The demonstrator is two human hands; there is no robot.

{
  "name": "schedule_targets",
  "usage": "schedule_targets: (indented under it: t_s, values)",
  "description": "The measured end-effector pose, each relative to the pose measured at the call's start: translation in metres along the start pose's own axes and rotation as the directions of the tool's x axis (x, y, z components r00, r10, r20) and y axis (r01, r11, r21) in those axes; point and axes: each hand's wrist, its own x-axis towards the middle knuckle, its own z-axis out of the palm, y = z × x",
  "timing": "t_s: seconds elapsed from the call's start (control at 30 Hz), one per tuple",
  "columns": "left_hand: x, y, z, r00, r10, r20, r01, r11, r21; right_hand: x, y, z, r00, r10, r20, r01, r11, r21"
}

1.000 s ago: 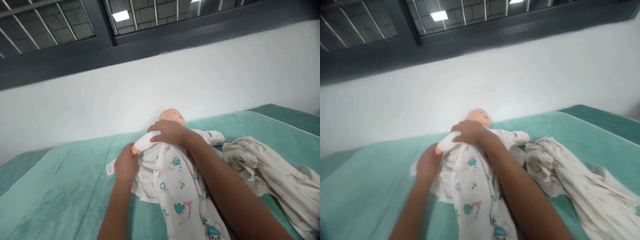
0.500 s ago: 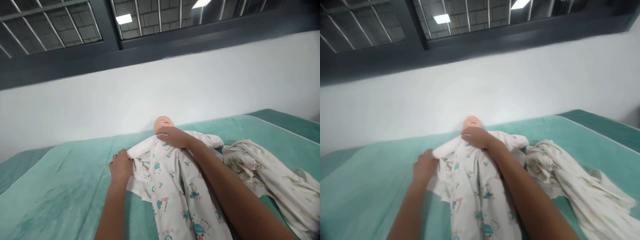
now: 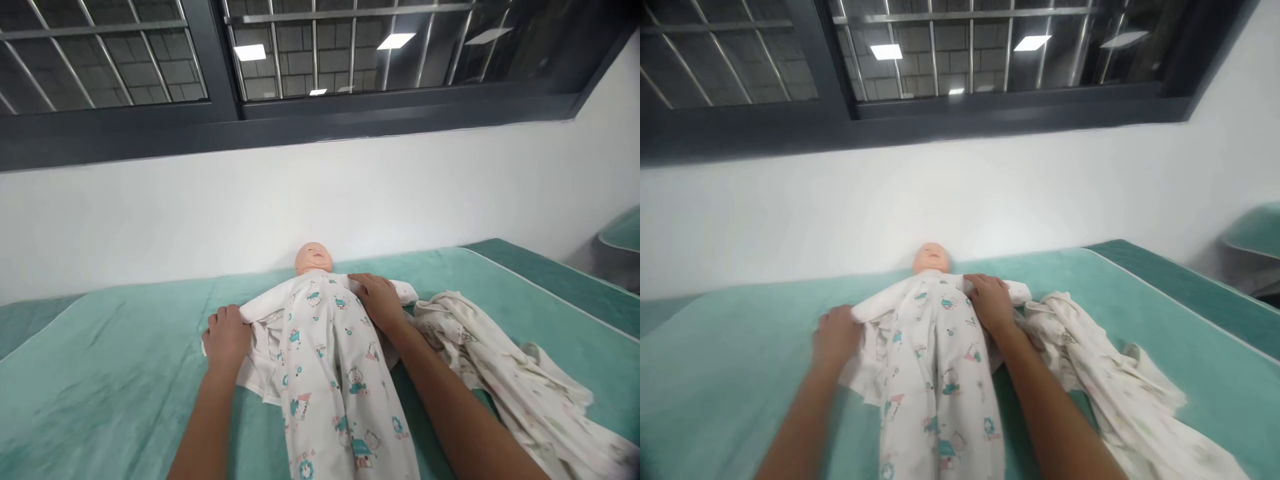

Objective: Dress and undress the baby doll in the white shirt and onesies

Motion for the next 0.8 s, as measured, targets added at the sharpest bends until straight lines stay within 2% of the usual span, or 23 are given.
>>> schedule_targets:
  t_s: [0.17,0.27,0.37,0.43,0.47,0.53,0.6,0.63,0.7,0.8]
  values:
    - [-0.002,0.000,0.000,0.999,-0.023,-0.022,0.023,1.000,-0.010,0.009,0.009,-0.005,0.981,0.193,-0.033,-0.196,0.976,-0.092]
    - [-0.004,0.005,0.000,0.997,-0.020,-0.068,0.020,1.000,0.005,0.013,0.009,-0.005,0.975,0.222,-0.009,-0.221,0.968,-0.116]
    - [-0.012,0.019,-0.004,0.979,0.076,-0.189,-0.076,0.997,0.007,0.013,0.006,-0.004,0.973,0.227,0.033,-0.220,0.965,-0.144]
    - [-0.021,0.034,-0.011,0.944,0.209,-0.257,-0.238,0.967,-0.091,0.013,0.005,-0.004,0.970,0.239,0.052,-0.228,0.961,-0.155]
    - [-0.027,0.043,-0.016,0.917,0.281,-0.284,-0.339,0.923,-0.181,0.013,0.004,-0.004,0.967,0.250,0.058,-0.239,0.959,-0.152]
    - [-0.041,0.061,-0.026,0.850,0.415,-0.326,-0.519,0.768,-0.375,0.013,0.004,-0.005,0.961,0.270,0.062,-0.261,0.957,-0.129]
    - [-0.054,0.080,-0.036,0.798,0.508,-0.324,-0.601,0.640,-0.479,0.013,0.003,-0.006,0.959,0.280,0.056,-0.274,0.957,-0.092]
    - [-0.058,0.089,-0.041,0.780,0.548,-0.303,-0.621,0.612,-0.490,0.013,0.003,-0.006,0.958,0.282,0.049,-0.278,0.958,-0.076]
    - [-0.062,0.107,-0.050,0.749,0.613,-0.251,-0.652,0.615,-0.443,0.012,0.003,-0.006,0.957,0.287,0.032,-0.285,0.957,-0.046]
    - [-0.053,0.139,-0.063,0.722,0.678,-0.138,-0.685,0.675,-0.273,0.012,0.003,-0.005,0.952,0.305,0.007,-0.305,0.952,-0.003]
